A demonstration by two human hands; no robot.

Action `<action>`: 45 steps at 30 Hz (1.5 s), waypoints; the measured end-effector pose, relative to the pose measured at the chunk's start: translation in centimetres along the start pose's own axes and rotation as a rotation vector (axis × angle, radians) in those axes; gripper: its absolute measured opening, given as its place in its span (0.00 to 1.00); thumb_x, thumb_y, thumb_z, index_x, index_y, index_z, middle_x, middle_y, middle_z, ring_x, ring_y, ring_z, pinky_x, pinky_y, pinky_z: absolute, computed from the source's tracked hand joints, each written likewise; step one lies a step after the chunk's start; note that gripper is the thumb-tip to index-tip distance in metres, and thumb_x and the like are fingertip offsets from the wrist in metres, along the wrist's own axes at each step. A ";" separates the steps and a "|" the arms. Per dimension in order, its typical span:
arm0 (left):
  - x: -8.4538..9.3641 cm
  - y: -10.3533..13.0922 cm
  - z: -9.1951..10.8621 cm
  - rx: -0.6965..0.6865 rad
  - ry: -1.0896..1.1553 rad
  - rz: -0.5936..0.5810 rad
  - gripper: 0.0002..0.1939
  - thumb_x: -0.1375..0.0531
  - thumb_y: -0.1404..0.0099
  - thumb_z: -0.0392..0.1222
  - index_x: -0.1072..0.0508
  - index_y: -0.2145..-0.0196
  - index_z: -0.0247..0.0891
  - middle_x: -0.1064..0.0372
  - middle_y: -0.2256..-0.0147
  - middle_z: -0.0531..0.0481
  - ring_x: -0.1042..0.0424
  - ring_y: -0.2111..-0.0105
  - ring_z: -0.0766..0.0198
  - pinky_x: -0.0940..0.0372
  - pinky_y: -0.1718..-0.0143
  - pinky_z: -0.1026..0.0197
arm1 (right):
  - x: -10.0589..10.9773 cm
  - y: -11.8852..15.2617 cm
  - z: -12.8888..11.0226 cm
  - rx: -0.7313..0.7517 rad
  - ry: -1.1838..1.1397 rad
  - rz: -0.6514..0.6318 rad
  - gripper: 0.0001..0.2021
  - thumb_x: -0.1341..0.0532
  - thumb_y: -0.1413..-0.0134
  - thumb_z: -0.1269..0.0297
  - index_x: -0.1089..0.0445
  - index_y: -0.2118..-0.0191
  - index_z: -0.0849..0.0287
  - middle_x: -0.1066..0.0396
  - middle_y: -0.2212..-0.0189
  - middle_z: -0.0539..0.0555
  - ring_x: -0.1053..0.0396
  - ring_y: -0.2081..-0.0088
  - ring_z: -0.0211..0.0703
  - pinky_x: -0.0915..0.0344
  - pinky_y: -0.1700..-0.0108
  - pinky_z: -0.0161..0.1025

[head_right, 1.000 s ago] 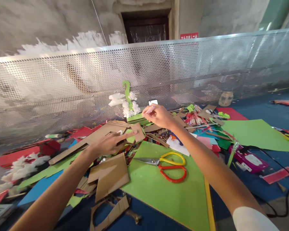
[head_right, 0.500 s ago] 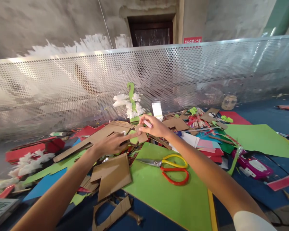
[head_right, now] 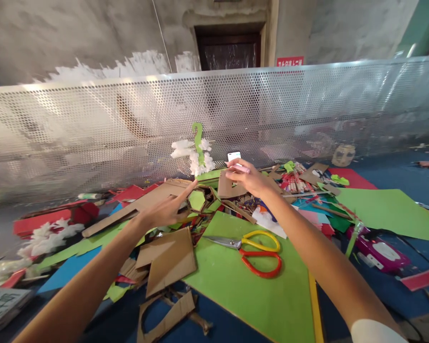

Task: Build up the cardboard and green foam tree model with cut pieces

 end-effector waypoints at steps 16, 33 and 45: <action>3.4 -2.5 -2.7 -0.022 0.189 0.007 0.47 0.36 0.36 0.45 0.52 0.25 0.46 0.28 0.40 0.39 0.28 0.43 0.46 0.35 0.45 0.49 | 0.6 0.2 0.3 0.032 0.271 -0.194 0.15 0.26 0.52 0.62 0.26 0.58 0.56 0.22 0.62 0.52 0.25 0.60 0.44 0.30 0.53 0.44; 3.2 0.2 -1.1 0.362 0.005 0.232 0.31 0.43 0.27 0.53 0.39 0.30 0.44 0.21 0.51 0.38 0.23 0.50 0.44 0.34 0.45 0.47 | -2.7 7.7 2.7 -0.018 0.292 -0.171 0.15 0.28 0.50 0.59 0.29 0.59 0.56 0.23 0.62 0.53 0.24 0.58 0.48 0.27 0.54 0.46; -2.4 0.2 9.3 0.213 1.147 0.119 0.21 0.29 0.39 0.53 0.28 0.79 0.39 0.43 0.82 0.55 0.46 0.82 0.68 0.51 0.78 0.61 | -5.7 9.3 3.0 0.057 0.279 -0.178 0.14 0.29 0.48 0.59 0.29 0.57 0.56 0.22 0.59 0.55 0.22 0.55 0.49 0.26 0.52 0.46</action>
Point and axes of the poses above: each hand's wrist, its own y-axis away from the middle knuckle, its own x-axis out of the back of the hand, z = x × y, the point moved 5 cm from there along -y, towards the middle knuckle
